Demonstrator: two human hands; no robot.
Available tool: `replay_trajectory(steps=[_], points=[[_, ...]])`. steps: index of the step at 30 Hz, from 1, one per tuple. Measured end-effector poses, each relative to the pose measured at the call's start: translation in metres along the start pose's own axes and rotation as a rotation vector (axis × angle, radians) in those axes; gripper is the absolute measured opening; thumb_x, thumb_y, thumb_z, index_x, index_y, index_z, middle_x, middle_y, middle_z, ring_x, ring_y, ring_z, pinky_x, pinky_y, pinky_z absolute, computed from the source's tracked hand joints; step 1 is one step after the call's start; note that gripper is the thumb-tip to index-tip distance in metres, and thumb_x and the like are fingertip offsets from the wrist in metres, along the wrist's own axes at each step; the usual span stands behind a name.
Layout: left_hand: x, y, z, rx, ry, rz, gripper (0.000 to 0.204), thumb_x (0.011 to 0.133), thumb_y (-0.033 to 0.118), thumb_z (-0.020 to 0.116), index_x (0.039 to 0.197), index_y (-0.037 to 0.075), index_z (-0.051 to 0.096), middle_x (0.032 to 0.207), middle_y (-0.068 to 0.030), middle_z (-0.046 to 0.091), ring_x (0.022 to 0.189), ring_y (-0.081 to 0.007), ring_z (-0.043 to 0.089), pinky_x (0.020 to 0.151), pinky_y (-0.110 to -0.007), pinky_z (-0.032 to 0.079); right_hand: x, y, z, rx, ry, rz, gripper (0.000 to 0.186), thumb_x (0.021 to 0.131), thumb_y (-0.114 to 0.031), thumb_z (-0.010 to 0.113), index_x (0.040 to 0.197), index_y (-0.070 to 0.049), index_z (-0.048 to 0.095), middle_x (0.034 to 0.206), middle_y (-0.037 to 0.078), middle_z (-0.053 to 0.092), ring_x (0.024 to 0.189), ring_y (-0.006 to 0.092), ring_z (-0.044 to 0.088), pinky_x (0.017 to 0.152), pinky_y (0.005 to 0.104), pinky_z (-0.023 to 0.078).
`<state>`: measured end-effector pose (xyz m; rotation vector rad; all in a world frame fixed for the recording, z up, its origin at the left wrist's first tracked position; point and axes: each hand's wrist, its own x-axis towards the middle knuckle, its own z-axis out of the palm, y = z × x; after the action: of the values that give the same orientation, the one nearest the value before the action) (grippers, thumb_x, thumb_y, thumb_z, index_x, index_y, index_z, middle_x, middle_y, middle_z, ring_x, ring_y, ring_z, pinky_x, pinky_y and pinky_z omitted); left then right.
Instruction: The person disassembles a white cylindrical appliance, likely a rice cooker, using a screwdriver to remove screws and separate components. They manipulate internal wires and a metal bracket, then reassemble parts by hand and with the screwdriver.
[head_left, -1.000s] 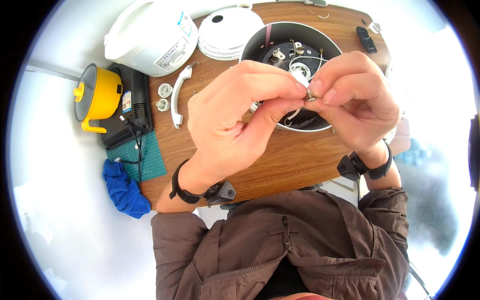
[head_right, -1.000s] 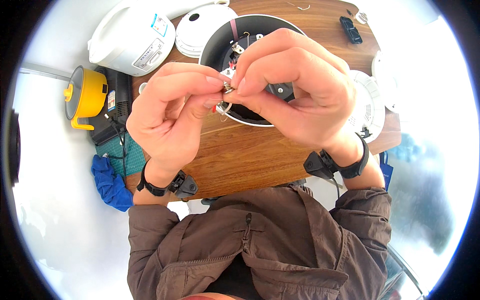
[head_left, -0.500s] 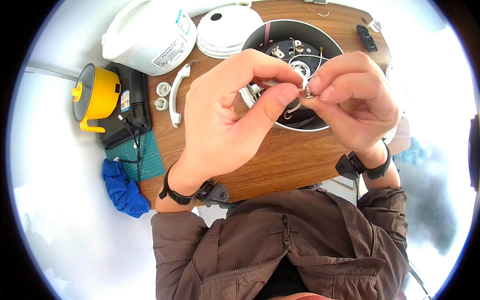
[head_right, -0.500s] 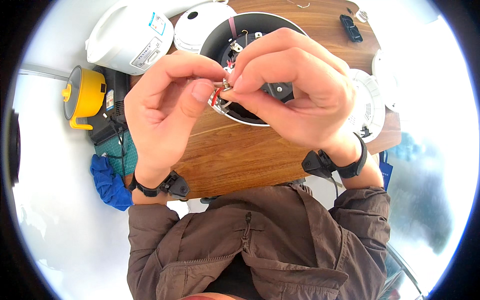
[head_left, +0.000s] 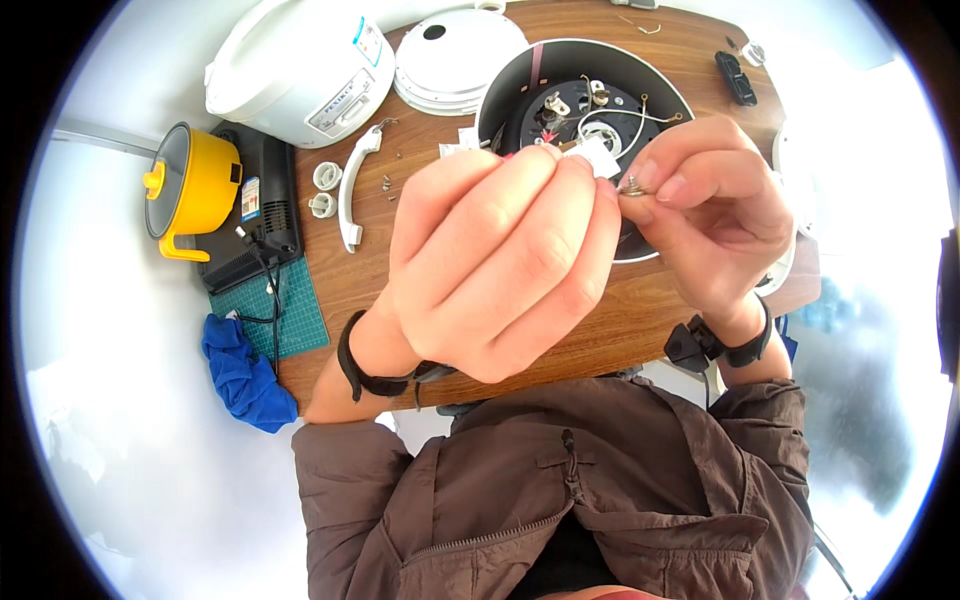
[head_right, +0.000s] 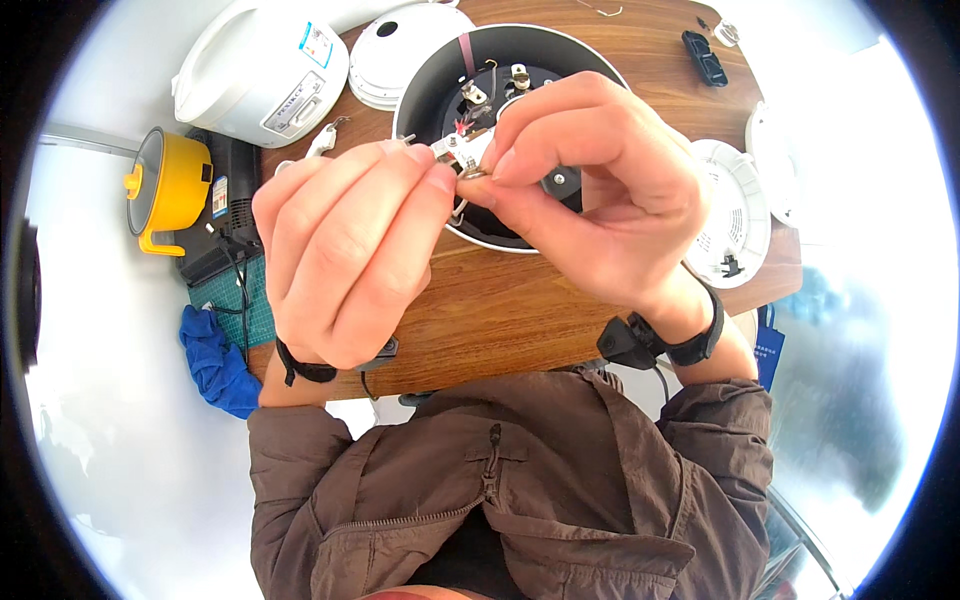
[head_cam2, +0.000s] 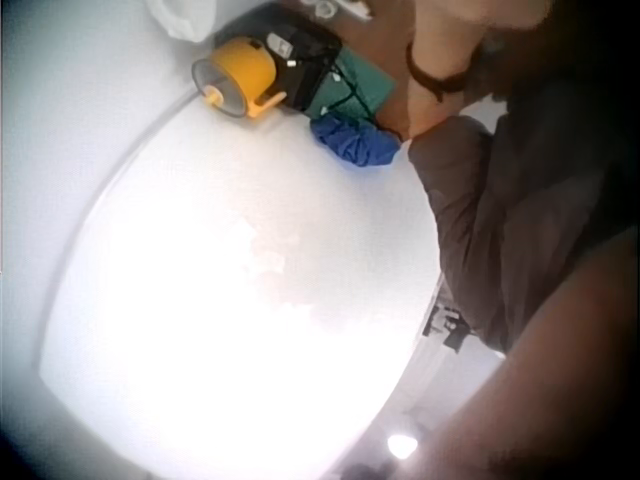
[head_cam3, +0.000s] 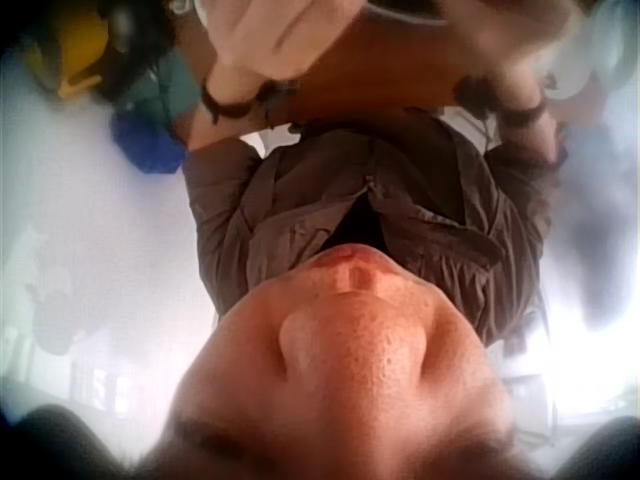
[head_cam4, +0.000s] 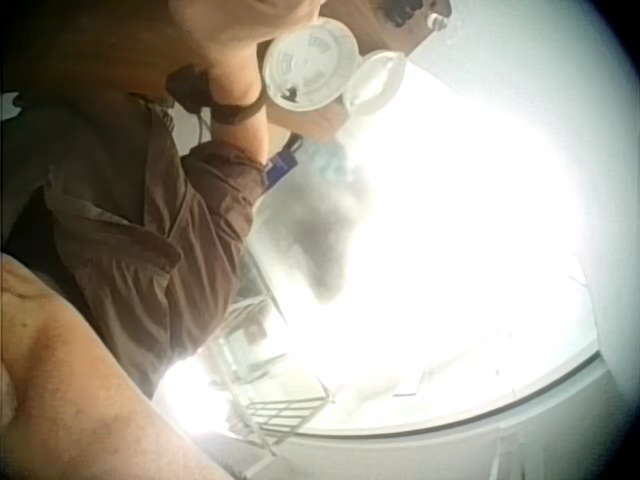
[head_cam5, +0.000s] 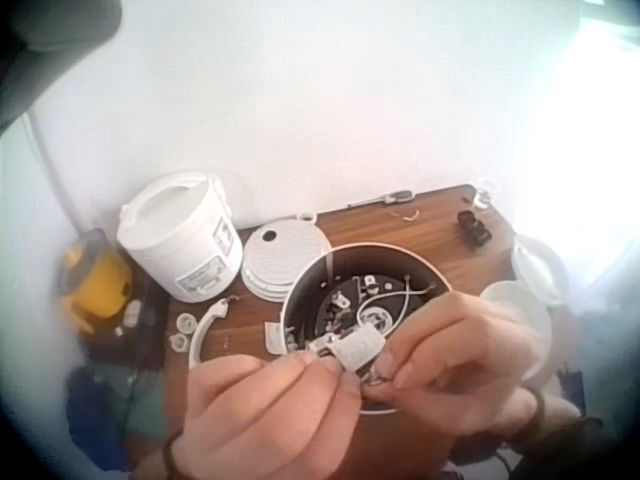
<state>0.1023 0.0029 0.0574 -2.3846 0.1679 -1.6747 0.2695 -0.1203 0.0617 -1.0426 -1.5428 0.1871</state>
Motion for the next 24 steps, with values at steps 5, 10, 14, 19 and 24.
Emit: replay_trajectory(steps=[5, 10, 14, 19, 24], points=[[0.000, 0.001, -0.007, -0.129, -0.066, -0.082, 0.026, 0.071, 0.000, 0.077, 0.096, 0.003, 0.073, 0.097, -0.0072, 0.071, 0.087, -0.0217, 0.069, 0.072, -0.033, 0.052, -0.002, 0.001, 0.000, 0.057, 0.002, 0.007, 0.033, 0.077, 0.021, 0.072, 0.095, -0.004, 0.057, 0.100, 0.014, 0.064, 0.090, 0.0185, 0.065, 0.079, 0.0288, 0.056], [-0.001, -0.006, -0.004, -0.319, -0.098, -0.170, 0.029, 0.073, -0.007, 0.079, 0.100, 0.002, 0.072, 0.099, -0.0089, 0.073, 0.086, -0.0228, 0.069, 0.071, -0.034, 0.054, -0.004, 0.003, 0.001, 0.184, 0.002, 0.092, 0.032, 0.078, 0.021, 0.071, 0.096, -0.001, 0.058, 0.102, 0.014, 0.064, 0.092, 0.0172, 0.065, 0.080, 0.0286, 0.057], [0.000, -0.004, -0.002, -0.394, -0.148, -0.325, 0.023, 0.079, -0.006, 0.077, 0.100, 0.000, 0.072, 0.096, -0.0109, 0.072, 0.083, -0.0246, 0.069, 0.073, -0.033, 0.055, -0.001, 0.005, 0.005, 0.135, 0.061, 0.143, 0.027, 0.081, 0.019, 0.072, 0.100, 0.002, 0.063, 0.104, 0.013, 0.065, 0.090, 0.0154, 0.065, 0.081, 0.0264, 0.056], [0.013, -0.009, -0.008, -0.493, -0.241, -0.599, 0.018, 0.086, -0.006, 0.074, 0.103, -0.001, 0.071, 0.097, -0.0128, 0.072, 0.084, -0.0212, 0.070, 0.078, -0.030, 0.055, 0.023, 0.000, 0.011, 0.046, 0.136, 0.310, 0.019, 0.086, 0.014, 0.072, 0.103, 0.005, 0.070, 0.108, 0.008, 0.069, 0.096, 0.0124, 0.066, 0.083, 0.0238, 0.055], [0.024, -0.026, -0.011, -0.584, -0.310, -0.885, 0.025, 0.093, -0.003, 0.071, 0.118, 0.000, 0.069, 0.105, -0.0073, 0.075, 0.096, -0.0183, 0.069, 0.091, -0.027, 0.053, 0.055, 0.003, 0.015, 0.028, 0.188, 0.417, 0.012, 0.090, -0.001, 0.077, 0.101, 0.004, 0.074, 0.089, 0.007, 0.075, 0.080, 0.0097, 0.070, 0.071, 0.0219, 0.057]])
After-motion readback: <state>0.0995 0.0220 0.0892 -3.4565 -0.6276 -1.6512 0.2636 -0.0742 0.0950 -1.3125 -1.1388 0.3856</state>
